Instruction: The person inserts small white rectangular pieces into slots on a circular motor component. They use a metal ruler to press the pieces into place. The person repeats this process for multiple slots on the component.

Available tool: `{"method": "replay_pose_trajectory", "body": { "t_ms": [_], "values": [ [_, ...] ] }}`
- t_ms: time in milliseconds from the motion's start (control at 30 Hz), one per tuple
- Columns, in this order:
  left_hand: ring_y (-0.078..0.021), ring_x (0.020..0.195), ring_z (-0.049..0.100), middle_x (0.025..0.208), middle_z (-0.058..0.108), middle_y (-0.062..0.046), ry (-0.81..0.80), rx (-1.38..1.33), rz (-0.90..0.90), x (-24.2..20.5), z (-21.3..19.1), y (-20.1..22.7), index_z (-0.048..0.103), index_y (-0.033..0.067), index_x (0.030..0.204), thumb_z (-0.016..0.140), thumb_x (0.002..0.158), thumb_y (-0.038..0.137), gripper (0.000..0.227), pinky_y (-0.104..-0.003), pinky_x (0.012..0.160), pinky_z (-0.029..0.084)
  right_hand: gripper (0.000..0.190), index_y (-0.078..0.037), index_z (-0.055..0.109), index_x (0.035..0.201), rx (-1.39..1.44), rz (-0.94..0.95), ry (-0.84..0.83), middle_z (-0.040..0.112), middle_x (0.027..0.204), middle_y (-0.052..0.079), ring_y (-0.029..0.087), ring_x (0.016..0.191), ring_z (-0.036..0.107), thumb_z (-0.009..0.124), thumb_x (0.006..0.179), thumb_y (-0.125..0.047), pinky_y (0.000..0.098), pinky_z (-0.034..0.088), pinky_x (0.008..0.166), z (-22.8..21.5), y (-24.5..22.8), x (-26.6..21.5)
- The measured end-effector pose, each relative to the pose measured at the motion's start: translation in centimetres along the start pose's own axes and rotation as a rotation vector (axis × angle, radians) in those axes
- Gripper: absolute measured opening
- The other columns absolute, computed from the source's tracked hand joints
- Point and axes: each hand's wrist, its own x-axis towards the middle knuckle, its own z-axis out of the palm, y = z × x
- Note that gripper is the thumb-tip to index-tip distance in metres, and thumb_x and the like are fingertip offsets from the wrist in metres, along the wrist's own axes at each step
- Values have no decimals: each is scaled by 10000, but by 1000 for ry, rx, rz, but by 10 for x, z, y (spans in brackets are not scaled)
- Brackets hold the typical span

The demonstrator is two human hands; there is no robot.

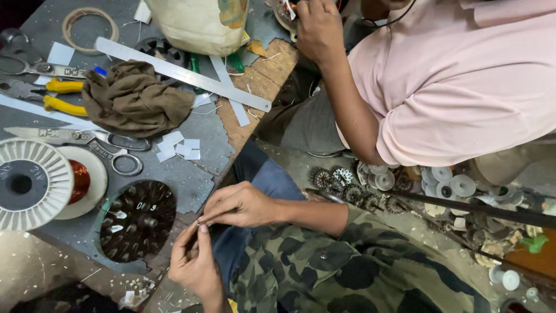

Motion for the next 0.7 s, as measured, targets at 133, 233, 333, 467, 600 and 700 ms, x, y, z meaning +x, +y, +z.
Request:
{"method": "replay_pose_trajectory", "body": {
  "t_ms": [133, 233, 333, 467, 600, 700],
  "values": [
    [-149, 977, 707, 1145, 703, -142, -6, 4, 78, -2, -2, -5, 662, -98, 1121, 696, 966, -78, 160, -264, 896, 597, 226, -84, 776, 1134, 46, 24, -17, 760, 1075, 93, 173, 991, 746, 784, 915, -31, 282, 599, 864, -2, 3, 0],
    [-162, 955, 698, 1152, 702, -170, -22, 137, 159, -4, -5, -5, 658, -113, 1103, 704, 963, -101, 148, -276, 882, 596, 217, -88, 783, 1115, 91, 60, -21, 764, 1064, 84, 167, 984, 752, 792, 904, -36, 276, 605, 864, -1, 5, 1],
    [-169, 942, 704, 1138, 709, -178, -45, 124, 144, -5, -8, -5, 665, -109, 1100, 701, 966, -103, 138, -277, 877, 597, 215, -89, 786, 1106, 113, 78, -23, 765, 1058, 80, 168, 983, 750, 796, 898, -33, 275, 606, 864, 0, 5, 1],
    [-175, 934, 716, 1121, 704, -178, -39, 87, 61, -3, -7, -7, 638, -96, 1116, 689, 965, -90, 159, -279, 861, 599, 217, -90, 790, 1095, 135, 117, -28, 769, 1057, 81, 165, 977, 752, 790, 889, -23, 273, 609, 856, -3, 6, 1],
    [-188, 977, 701, 1134, 683, -182, -66, 69, 136, -5, -10, -11, 599, -85, 1140, 672, 972, -102, 184, -286, 895, 588, 207, -87, 797, 1068, 110, 119, -40, 772, 1045, 80, 168, 981, 755, 801, 875, -12, 273, 611, 861, 2, 7, -1],
    [-191, 969, 685, 1153, 676, -186, -88, 58, 149, -7, -14, -11, 598, -83, 1121, 658, 979, -126, 160, -295, 894, 585, 211, -89, 795, 1077, 161, 129, -34, 765, 1068, 81, 176, 998, 748, 800, 881, -12, 279, 607, 876, 5, 5, -1]
  ]
}}
